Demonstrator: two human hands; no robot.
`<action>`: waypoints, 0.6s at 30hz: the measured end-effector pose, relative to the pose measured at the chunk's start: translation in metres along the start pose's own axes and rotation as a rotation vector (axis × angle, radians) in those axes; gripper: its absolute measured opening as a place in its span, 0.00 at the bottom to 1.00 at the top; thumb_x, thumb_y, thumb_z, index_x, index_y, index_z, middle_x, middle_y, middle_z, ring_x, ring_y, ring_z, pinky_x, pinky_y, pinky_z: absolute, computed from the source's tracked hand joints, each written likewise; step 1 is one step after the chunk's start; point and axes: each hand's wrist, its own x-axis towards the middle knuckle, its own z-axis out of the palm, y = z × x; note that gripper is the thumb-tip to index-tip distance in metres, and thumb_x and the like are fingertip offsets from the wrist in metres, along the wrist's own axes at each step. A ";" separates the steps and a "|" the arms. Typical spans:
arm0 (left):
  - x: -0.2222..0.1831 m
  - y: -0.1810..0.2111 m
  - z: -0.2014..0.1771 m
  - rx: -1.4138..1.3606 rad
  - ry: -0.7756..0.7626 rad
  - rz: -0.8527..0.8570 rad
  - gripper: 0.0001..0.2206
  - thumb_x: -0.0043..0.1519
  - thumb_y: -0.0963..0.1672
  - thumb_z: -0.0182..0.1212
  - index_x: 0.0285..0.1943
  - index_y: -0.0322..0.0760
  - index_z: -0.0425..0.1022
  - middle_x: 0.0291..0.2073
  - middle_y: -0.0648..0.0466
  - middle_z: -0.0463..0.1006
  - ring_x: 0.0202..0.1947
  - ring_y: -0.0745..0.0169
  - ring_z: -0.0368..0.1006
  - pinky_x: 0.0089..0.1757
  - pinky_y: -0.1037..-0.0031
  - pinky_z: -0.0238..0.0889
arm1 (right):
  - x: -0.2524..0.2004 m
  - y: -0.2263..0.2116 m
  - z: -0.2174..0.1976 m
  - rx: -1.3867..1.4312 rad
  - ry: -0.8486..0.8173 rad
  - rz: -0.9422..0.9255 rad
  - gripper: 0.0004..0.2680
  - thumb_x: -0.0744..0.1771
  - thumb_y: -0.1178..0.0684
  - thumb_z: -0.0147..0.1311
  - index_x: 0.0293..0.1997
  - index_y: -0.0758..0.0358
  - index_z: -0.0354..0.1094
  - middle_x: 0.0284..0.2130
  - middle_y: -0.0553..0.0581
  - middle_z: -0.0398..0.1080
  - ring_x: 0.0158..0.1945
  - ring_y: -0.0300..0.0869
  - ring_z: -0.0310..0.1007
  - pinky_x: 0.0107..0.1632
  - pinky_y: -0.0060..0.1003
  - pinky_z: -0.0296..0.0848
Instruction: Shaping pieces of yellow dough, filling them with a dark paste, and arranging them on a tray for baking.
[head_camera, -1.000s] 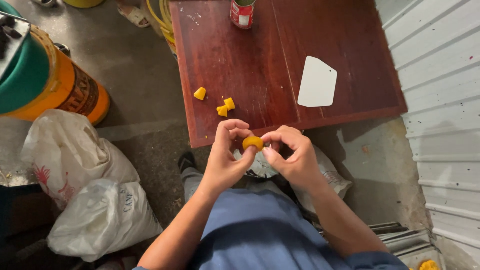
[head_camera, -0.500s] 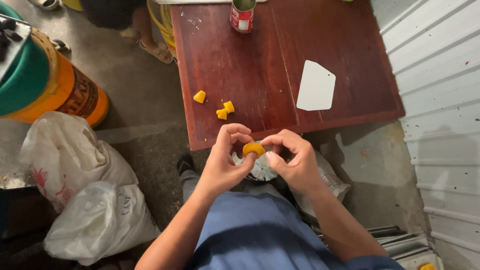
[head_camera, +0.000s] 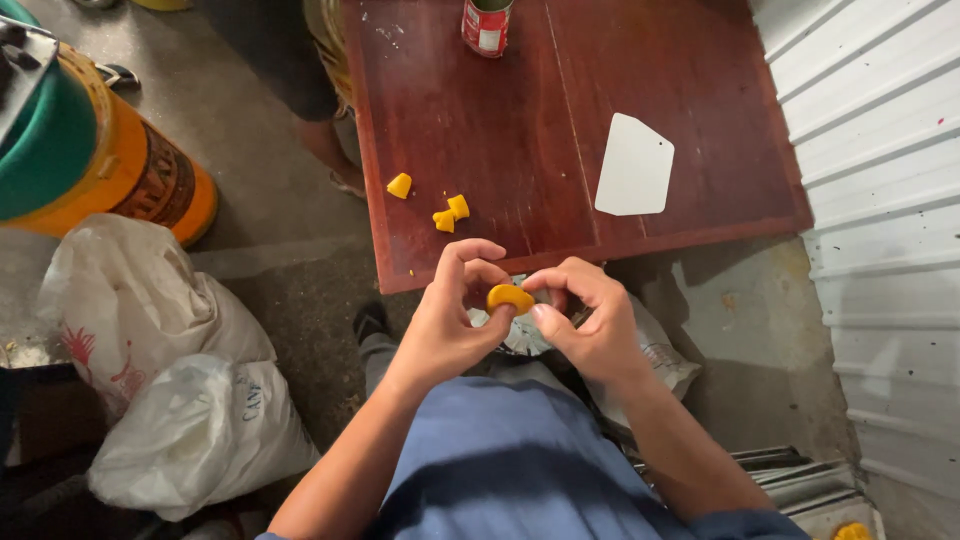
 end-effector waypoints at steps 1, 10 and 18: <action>0.001 0.003 0.000 0.035 -0.021 -0.011 0.24 0.56 0.35 0.63 0.62 0.35 0.62 0.35 0.47 0.79 0.32 0.58 0.75 0.39 0.70 0.73 | 0.001 0.001 0.000 -0.004 -0.010 -0.008 0.05 0.61 0.56 0.63 0.36 0.63 0.79 0.21 0.53 0.64 0.29 0.38 0.64 0.37 0.33 0.67; 0.000 0.003 0.000 0.043 -0.059 -0.022 0.27 0.55 0.36 0.65 0.64 0.35 0.61 0.35 0.47 0.79 0.31 0.59 0.74 0.37 0.72 0.72 | -0.005 0.007 0.005 -0.073 0.038 -0.003 0.02 0.59 0.63 0.61 0.29 0.63 0.76 0.17 0.53 0.61 0.25 0.39 0.63 0.34 0.32 0.68; 0.003 0.016 -0.004 0.165 -0.112 -0.052 0.27 0.54 0.37 0.65 0.64 0.34 0.63 0.34 0.48 0.80 0.29 0.59 0.74 0.34 0.72 0.70 | -0.004 -0.002 0.000 0.016 0.004 0.008 0.05 0.60 0.60 0.64 0.34 0.67 0.78 0.19 0.52 0.62 0.26 0.37 0.61 0.35 0.32 0.68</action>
